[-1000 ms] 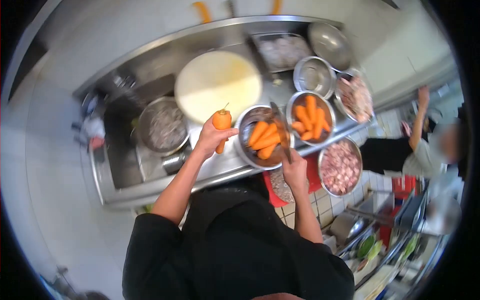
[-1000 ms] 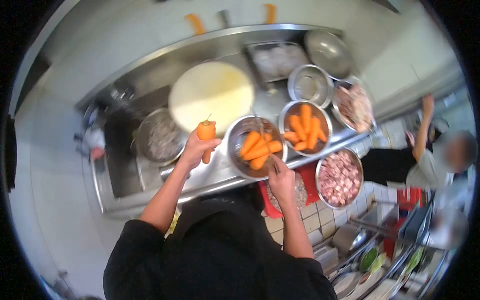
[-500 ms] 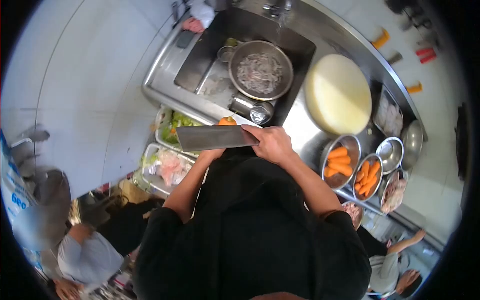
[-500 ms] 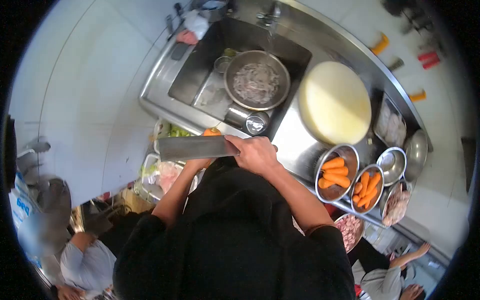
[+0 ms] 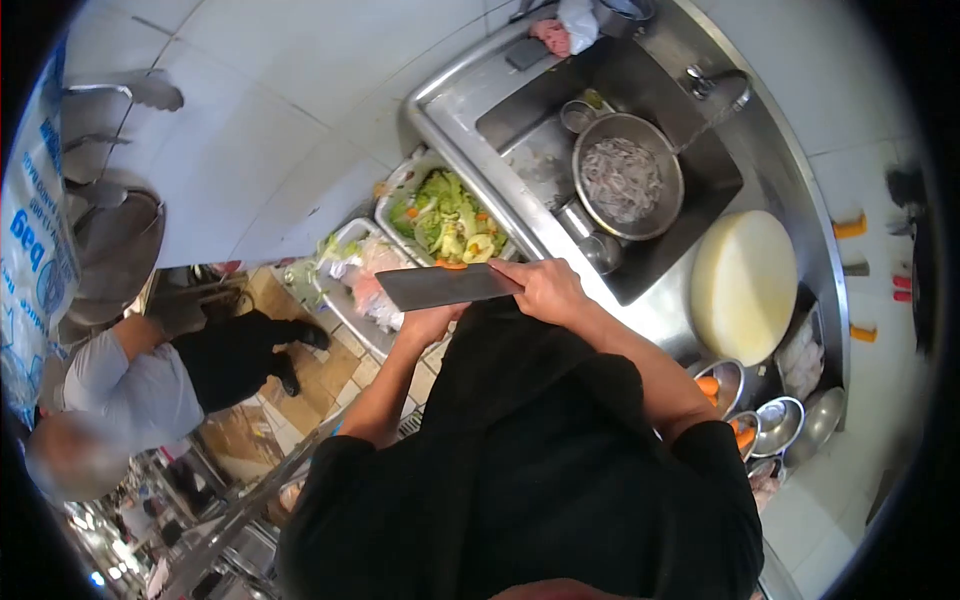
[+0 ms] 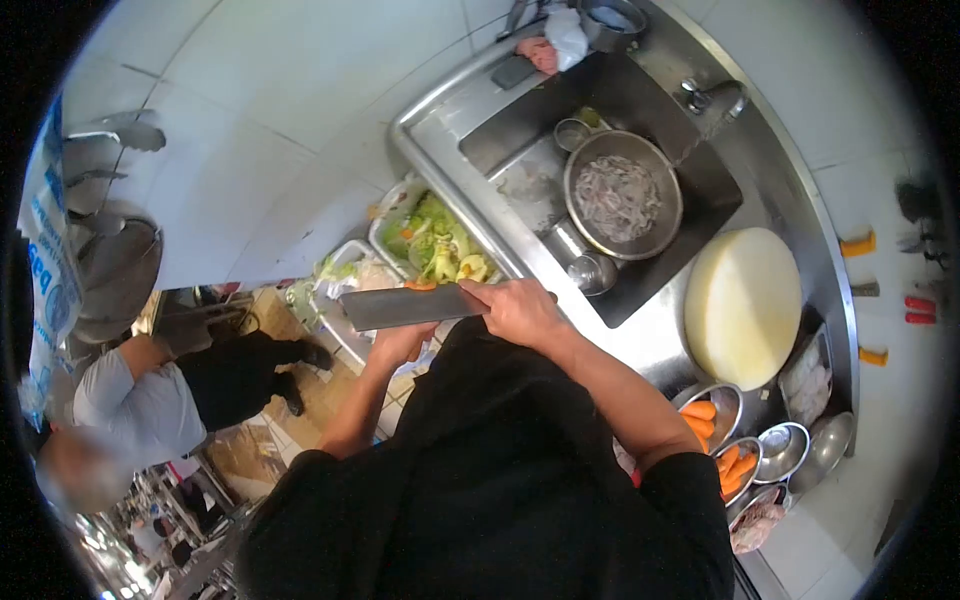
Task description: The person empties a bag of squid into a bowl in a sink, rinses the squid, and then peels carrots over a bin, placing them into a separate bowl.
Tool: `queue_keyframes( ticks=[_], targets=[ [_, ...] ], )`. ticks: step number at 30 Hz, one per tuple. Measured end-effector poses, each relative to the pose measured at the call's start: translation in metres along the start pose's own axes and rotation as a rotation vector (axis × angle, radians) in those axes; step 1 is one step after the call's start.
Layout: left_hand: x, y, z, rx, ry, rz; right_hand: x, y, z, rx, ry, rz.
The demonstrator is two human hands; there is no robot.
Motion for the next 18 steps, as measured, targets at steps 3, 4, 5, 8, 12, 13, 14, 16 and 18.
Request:
queue_keyframes(
  ticks=[3,4,5,8,12,13,14,16,18],
  targets=[
    [0.053,0.052,0.020,-0.096,0.186,-0.418,-0.013,0.024,-0.025,0.125,-0.215,-0.114],
    [0.060,0.051,0.023,-0.082,0.167,-0.359,-0.012,0.037,-0.030,0.070,-0.241,-0.159],
    [0.064,0.050,0.025,-0.065,0.150,-0.304,-0.007,0.042,-0.035,0.042,-0.257,-0.153],
    [0.049,0.018,0.034,-0.085,0.189,-0.206,0.001,0.037,-0.031,-0.044,-0.213,-0.102],
    [0.016,-0.015,0.024,-0.167,0.138,-0.156,0.014,0.049,-0.007,-0.114,-0.096,-0.245],
    [0.007,-0.002,0.014,-0.272,0.085,-0.181,0.021,0.059,0.006,-0.129,-0.033,-0.265],
    [0.001,0.006,-0.001,-0.384,0.015,-0.207,0.036,0.069,0.016,-0.149,0.030,-0.304],
    [-0.016,0.005,-0.031,-0.178,-0.111,-0.168,0.074,0.094,0.031,-0.140,0.144,-0.416],
    [-0.021,0.035,-0.070,-0.162,-0.224,-0.118,0.129,0.108,0.059,-0.187,0.281,-0.635]
  ],
)
Point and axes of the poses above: each hand's wrist, its own x-axis away from the middle knuckle, its own z-axis out of the back of the hand, y = z × x, the point moved 7 cm from there along -x, towards the middle knuckle, and after that the axes turned 1 degree about -z, right-handed, at the moved point
